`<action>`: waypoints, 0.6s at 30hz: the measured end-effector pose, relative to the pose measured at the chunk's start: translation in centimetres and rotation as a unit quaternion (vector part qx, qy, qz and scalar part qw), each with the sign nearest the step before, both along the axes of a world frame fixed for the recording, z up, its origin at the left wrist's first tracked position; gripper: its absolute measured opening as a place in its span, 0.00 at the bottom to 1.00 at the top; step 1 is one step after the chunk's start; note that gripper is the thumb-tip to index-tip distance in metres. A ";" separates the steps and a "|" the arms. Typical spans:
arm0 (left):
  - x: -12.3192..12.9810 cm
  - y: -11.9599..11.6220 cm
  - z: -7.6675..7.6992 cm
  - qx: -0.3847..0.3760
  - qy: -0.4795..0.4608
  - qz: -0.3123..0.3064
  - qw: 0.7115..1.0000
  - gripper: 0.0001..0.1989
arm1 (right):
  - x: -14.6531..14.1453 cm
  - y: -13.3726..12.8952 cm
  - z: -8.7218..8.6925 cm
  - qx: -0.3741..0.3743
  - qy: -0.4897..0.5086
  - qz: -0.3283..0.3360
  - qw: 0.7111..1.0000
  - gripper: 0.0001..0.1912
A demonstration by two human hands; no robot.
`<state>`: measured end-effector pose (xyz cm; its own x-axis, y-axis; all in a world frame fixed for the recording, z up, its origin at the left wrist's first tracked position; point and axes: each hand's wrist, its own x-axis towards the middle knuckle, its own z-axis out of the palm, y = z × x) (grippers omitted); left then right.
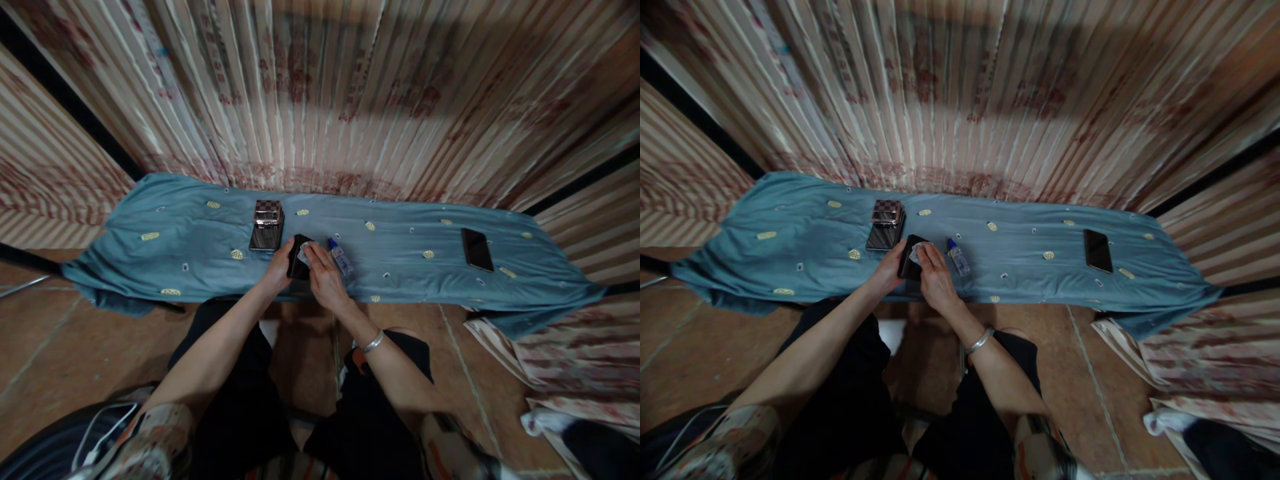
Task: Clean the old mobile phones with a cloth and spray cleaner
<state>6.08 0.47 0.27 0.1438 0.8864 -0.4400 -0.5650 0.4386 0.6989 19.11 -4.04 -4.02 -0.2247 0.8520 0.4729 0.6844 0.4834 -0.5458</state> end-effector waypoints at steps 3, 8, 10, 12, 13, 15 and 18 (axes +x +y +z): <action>0.4 -0.2 -0.2 0.000 0.010 -0.005 1.000 0.12 | 0.3 0.3 0.3 0.009 -0.002 -0.016 1.000 0.33; 0.6 -0.2 -1.3 0.038 0.053 -0.001 0.998 0.08 | 0.2 0.3 0.6 0.010 -0.018 -0.010 1.000 0.35; 0.5 -0.2 -1.6 0.065 0.070 0.002 0.995 0.06 | 0.1 0.2 0.6 0.011 -0.024 0.002 1.000 0.36; 0.4 -0.1 -1.7 0.076 0.077 0.004 0.994 0.06 | 0.1 0.3 0.6 0.013 -0.023 0.008 1.000 0.36; 0.3 -0.1 -1.7 0.073 0.076 0.005 0.994 0.06 | 0.1 0.3 0.6 0.014 -0.021 0.007 1.000 0.35; 0.2 -0.1 -1.4 0.060 0.065 0.003 0.996 0.09 | 0.2 0.5 0.5 0.014 -0.013 -0.003 1.000 0.35; 0.1 -0.1 -0.9 0.043 0.050 -0.001 0.998 0.11 | 0.4 0.6 0.4 0.011 -0.002 -0.026 1.000 0.35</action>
